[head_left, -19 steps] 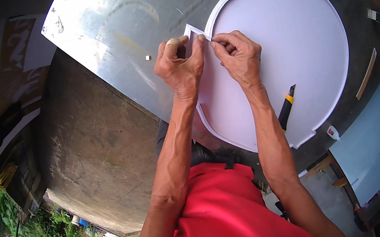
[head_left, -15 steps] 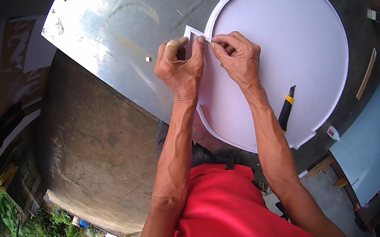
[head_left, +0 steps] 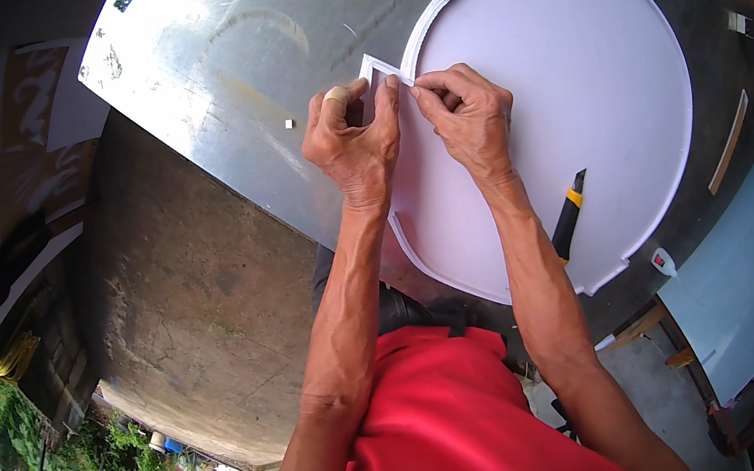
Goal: The person assembles a white plastic frame onto a large white circular board. They use a utility knife to trim the plastic strips and apply glue from a bottle to secure the joints. The person works methodically around the perimeter of the board, ensuring the frame fits correctly.
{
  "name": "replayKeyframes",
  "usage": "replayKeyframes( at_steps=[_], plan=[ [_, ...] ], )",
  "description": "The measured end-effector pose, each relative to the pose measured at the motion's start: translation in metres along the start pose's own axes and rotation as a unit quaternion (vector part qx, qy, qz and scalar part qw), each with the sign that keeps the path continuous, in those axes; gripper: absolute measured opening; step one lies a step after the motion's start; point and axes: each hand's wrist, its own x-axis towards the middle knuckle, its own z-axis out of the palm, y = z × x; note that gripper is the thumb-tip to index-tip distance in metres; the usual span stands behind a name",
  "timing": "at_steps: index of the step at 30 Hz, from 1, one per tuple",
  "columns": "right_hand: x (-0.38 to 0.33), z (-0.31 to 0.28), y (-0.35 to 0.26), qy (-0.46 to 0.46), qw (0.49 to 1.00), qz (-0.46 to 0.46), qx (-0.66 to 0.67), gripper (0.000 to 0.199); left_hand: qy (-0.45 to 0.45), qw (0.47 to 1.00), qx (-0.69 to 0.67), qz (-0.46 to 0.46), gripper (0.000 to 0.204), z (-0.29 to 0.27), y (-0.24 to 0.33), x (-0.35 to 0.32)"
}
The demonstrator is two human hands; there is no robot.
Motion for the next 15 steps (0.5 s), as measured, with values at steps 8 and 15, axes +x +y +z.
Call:
replayKeyframes(
  at_steps=[8,15],
  plan=[
    [0.0011,-0.0003,-0.0041,0.0,1.0,-0.004,-0.001,0.008,-0.006,1.0,-0.015,-0.01,0.019,-0.0028,-0.0004,0.0001],
    [0.0015,-0.0001,-0.0013,0.002,1.0,-0.01,-0.007,0.009,-0.016,1.0,-0.001,-0.021,0.017,-0.0044,-0.0017,-0.0015]
  ],
)
